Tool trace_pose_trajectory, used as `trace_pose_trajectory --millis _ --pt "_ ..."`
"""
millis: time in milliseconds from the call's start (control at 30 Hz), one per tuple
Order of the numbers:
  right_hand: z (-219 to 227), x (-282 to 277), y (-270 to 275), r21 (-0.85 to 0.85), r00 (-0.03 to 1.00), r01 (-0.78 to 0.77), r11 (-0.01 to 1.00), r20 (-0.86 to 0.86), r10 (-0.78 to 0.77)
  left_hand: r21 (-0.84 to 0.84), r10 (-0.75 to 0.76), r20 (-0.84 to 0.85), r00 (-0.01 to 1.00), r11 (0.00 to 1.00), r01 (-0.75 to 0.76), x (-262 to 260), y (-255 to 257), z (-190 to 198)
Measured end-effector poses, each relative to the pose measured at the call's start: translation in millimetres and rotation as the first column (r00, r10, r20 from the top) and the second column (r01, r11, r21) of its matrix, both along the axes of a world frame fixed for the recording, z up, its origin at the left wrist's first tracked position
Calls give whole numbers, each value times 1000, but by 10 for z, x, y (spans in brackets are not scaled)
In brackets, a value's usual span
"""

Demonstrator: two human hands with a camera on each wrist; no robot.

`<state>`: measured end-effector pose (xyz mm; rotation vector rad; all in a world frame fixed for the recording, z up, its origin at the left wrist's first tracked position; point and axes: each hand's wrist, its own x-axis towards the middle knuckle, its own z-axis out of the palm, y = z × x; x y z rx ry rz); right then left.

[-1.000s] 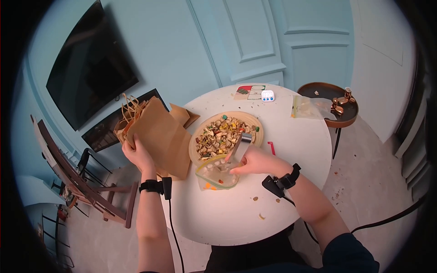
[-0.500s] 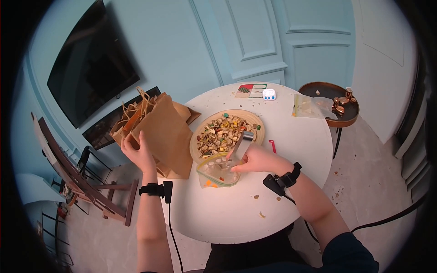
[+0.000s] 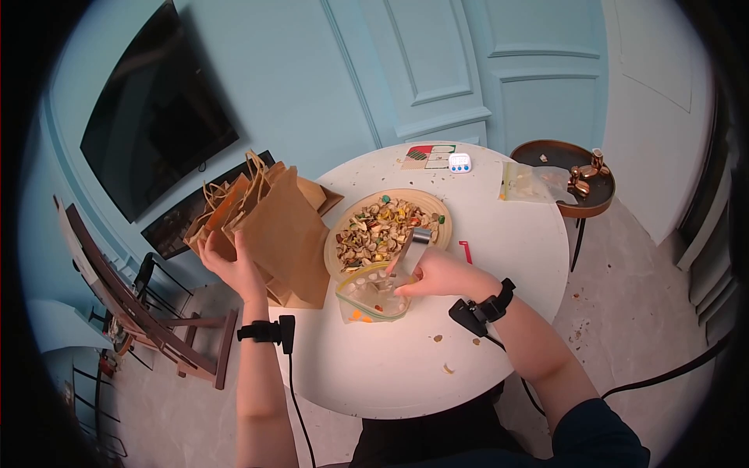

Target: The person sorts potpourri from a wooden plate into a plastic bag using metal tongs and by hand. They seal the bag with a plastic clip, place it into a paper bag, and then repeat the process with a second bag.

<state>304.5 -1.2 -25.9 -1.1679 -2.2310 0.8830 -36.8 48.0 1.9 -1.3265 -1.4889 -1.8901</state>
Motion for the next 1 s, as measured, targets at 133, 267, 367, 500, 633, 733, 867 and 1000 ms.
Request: trace_pose_trajectory --millis 133,267,367,500,633,733,867,1000 --pt "-79 -17 16 60 995 14 998 -96 -8 16 -30 0 1000 999 30 -101 5 -22" --pt "-38 5 29 26 1000 0 1000 27 0 285 -6 -196 981 957 63 201 -306 140" --pt "-68 3 38 46 1000 -6 999 -3 6 -40 -474 -278 835 874 483 578 -597 319" --pt "-32 1 21 -10 999 22 1000 28 -21 -710 -874 -15 486 352 610 967 -706 397" --pt "-182 13 123 -29 996 2 1000 -84 -5 -910 -924 28 381 134 392 899 -422 57" --pt "-305 61 232 -20 995 -9 1000 -103 7 -887 -939 226 258 -89 453 773 -254 -104" --pt "-192 82 181 -103 878 -42 994 -478 -12 -789 -907 389 158 -240 565 724 -245 -259" --pt "-69 194 269 -187 661 101 977 -722 -206 -761 -903 406 140 -249 599 744 -271 -336"
